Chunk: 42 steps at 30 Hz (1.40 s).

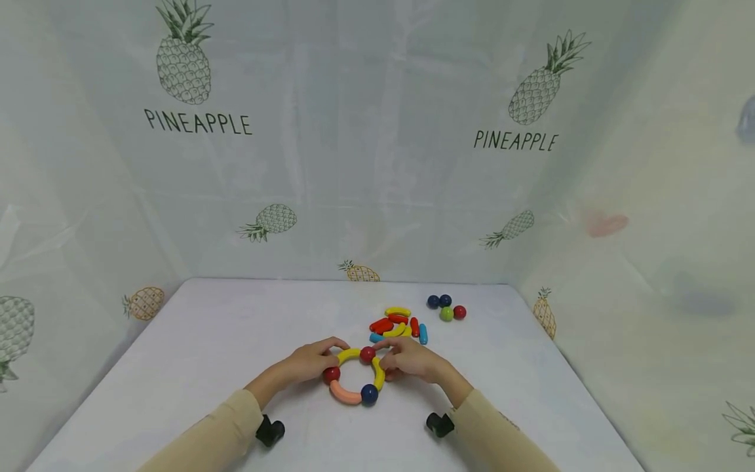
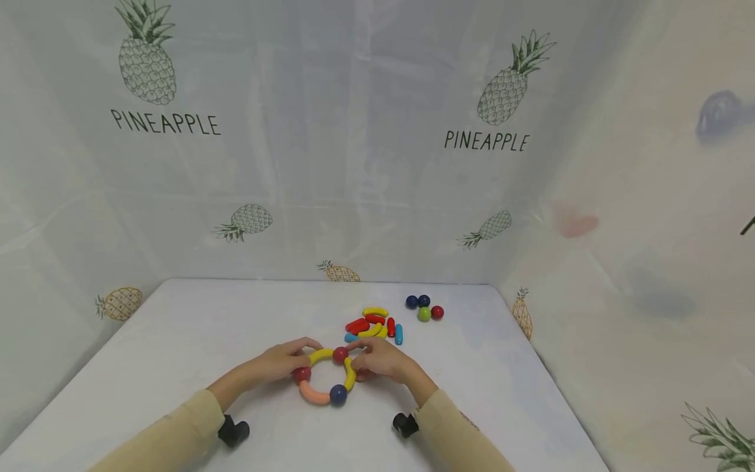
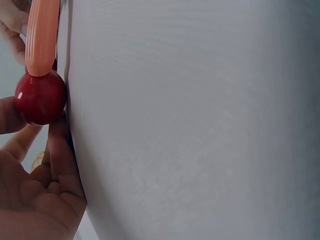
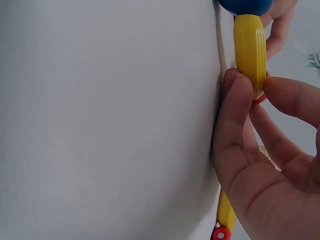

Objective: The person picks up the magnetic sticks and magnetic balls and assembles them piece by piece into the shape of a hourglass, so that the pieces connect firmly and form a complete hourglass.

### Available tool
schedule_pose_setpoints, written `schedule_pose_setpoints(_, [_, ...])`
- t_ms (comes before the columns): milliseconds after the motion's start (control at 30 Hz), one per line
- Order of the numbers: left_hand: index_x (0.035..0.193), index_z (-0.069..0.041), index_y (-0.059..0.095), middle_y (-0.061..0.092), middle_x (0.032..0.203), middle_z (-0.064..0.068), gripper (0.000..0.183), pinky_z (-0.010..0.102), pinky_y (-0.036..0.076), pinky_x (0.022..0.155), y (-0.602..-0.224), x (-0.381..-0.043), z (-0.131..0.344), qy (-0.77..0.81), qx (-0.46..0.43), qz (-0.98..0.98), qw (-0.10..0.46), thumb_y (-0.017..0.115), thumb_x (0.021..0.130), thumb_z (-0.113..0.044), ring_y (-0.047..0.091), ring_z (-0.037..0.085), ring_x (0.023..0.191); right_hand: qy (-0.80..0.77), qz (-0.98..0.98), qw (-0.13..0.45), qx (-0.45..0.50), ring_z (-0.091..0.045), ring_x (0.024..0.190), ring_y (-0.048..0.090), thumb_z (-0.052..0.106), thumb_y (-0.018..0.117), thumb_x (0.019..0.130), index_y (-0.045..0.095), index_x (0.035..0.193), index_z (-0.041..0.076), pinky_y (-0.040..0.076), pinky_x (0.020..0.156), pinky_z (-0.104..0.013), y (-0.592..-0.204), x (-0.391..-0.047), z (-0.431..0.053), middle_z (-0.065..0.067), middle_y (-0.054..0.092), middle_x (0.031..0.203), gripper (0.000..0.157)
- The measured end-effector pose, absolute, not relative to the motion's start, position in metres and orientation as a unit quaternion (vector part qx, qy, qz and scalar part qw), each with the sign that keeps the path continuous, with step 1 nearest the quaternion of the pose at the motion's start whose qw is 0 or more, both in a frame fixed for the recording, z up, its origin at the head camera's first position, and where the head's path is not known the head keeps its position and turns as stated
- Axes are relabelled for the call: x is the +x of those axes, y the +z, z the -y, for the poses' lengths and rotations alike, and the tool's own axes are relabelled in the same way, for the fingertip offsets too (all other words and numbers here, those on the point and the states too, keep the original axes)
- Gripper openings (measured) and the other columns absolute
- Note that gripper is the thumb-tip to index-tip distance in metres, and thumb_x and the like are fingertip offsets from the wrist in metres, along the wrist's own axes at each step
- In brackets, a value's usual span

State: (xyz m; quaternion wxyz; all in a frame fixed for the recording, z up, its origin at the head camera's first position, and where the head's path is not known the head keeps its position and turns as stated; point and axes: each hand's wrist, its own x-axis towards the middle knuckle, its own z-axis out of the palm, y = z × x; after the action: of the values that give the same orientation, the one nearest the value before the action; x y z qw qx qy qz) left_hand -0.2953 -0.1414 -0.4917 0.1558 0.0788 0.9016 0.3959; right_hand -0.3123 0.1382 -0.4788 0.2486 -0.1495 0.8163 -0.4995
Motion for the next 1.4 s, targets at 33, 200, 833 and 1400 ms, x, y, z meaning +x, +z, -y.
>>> schedule_pose_setpoints(33, [0.132,-0.033,0.067,0.063,0.102,0.002,0.033,0.047,0.051,0.088,-0.492,-0.296,0.142,0.398,0.077,-0.900,0.158,0.065,0.100,-0.025,0.058,0.023,0.095,-0.498,-0.817,0.248,-0.150,-0.020,0.081,0.070,0.013,0.075,0.095,0.067,0.139,0.010,0.063,0.081,-0.030,-0.479,-0.313,-0.138,-0.010,0.068,0.104,0.045])
schedule_pose_setpoints(200, [0.132,-0.033,0.067,0.062,0.103,0.003,0.032,0.047,0.050,0.089,-0.492,-0.297,0.146,0.406,0.078,-0.896,0.164,0.066,0.101,-0.026,0.058,0.023,0.096,-0.496,-0.820,0.242,-0.153,-0.020,0.081,0.070,0.015,0.075,0.096,0.067,0.140,0.011,0.062,0.081,-0.030,-0.482,-0.314,-0.137,-0.009,0.068,0.103,0.045])
schedule_pose_setpoints(833, [0.133,-0.032,0.067,0.062,0.102,0.003,0.031,0.047,0.049,0.091,-0.493,-0.295,0.147,0.410,0.079,-0.894,0.162,0.065,0.102,-0.026,0.057,0.023,0.096,-0.418,-0.885,0.099,-0.182,-0.020,0.093,0.067,0.016,0.070,0.103,0.069,0.135,0.005,0.062,0.083,-0.031,-0.452,-0.337,-0.192,-0.006,0.070,0.111,0.034])
schedule_pose_setpoints(1400, [0.133,-0.031,0.067,0.064,0.102,0.003,0.032,0.045,0.050,0.088,-0.490,-0.293,0.145,0.415,0.086,-0.890,0.168,0.064,0.102,-0.025,0.057,0.023,0.096,-0.355,-0.911,0.058,-0.202,-0.033,0.116,0.067,0.008,0.076,0.096,0.072,0.132,0.009,0.063,0.089,-0.042,-0.470,-0.369,-0.232,-0.012,0.068,0.135,0.037])
